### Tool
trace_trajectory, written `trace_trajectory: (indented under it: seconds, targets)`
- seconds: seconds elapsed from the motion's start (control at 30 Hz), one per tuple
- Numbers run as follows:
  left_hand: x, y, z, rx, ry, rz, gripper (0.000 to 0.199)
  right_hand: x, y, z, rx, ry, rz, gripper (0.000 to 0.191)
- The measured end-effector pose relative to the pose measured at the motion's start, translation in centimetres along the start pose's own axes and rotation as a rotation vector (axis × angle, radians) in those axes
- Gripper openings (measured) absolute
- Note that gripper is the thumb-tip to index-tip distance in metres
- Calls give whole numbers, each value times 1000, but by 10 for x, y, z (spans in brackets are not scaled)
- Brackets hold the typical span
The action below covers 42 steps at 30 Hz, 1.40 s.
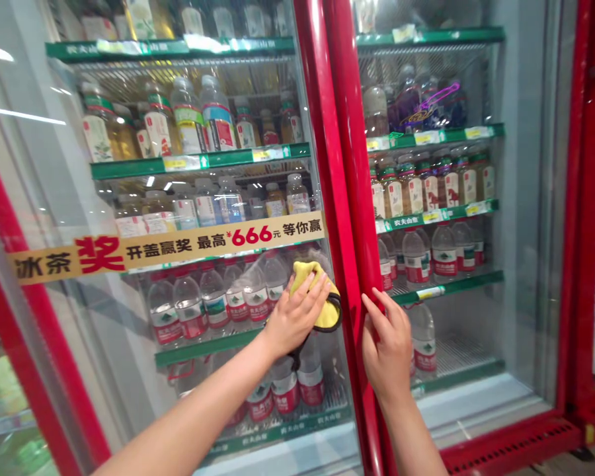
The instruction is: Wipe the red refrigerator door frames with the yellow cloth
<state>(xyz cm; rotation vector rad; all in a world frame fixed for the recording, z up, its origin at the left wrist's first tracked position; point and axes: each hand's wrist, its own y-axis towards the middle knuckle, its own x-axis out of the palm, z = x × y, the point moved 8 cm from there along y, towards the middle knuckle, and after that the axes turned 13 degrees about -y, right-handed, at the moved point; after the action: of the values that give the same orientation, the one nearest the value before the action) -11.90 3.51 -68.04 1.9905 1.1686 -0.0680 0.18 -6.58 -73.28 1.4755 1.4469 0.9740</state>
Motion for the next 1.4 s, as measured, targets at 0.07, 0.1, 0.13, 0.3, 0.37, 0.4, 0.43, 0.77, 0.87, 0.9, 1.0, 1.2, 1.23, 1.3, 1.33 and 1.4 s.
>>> trace_trajectory:
  seconds: [0.07,0.1,0.13,0.3,0.37,0.4,0.43,0.77,0.87,0.9,1.0,1.2,1.23,1.3,1.33,1.4]
  targets:
    - [-3,-6,1,-37,-18,28,68,-3,2,0,20,21,26,43]
    - [-5,-5,2,-57,-30,49,69,-5,3,-1,28,38,48,43]
    - [-7,-2,5,-59,-42,73,69,-8,3,-2,32,55,76,43]
    - [0,21,34,188,-123,127,65,-23,4,-4,10,84,210,44]
    - [6,36,24,163,-132,95,68,-25,3,-1,24,86,240,45]
    - [6,46,13,117,-131,77,70,-26,3,1,34,87,249,45]
    - [5,58,-1,60,-131,60,73,-25,3,2,44,87,252,45]
    - [-20,129,-65,-223,-171,63,70,-18,3,2,65,113,227,44]
    - [1,78,-16,-23,-162,39,66,-25,5,0,51,107,266,44]
    - [8,57,3,65,-170,29,64,-27,5,-1,50,105,275,43]
    - [25,2,45,252,-199,-17,55,-28,5,-3,55,102,274,40]
    - [18,20,10,128,-202,-23,69,-21,3,-12,54,129,249,40]
    - [11,38,-9,50,-195,-8,77,-20,3,-15,49,140,247,41]
    - [-5,76,-48,-107,-163,34,88,-16,2,-22,38,166,230,43]
    - [-14,92,-64,-171,-145,57,90,-13,2,-25,34,180,217,44]
    - [-30,109,-93,-333,-116,116,91,-9,1,-31,26,206,192,45]
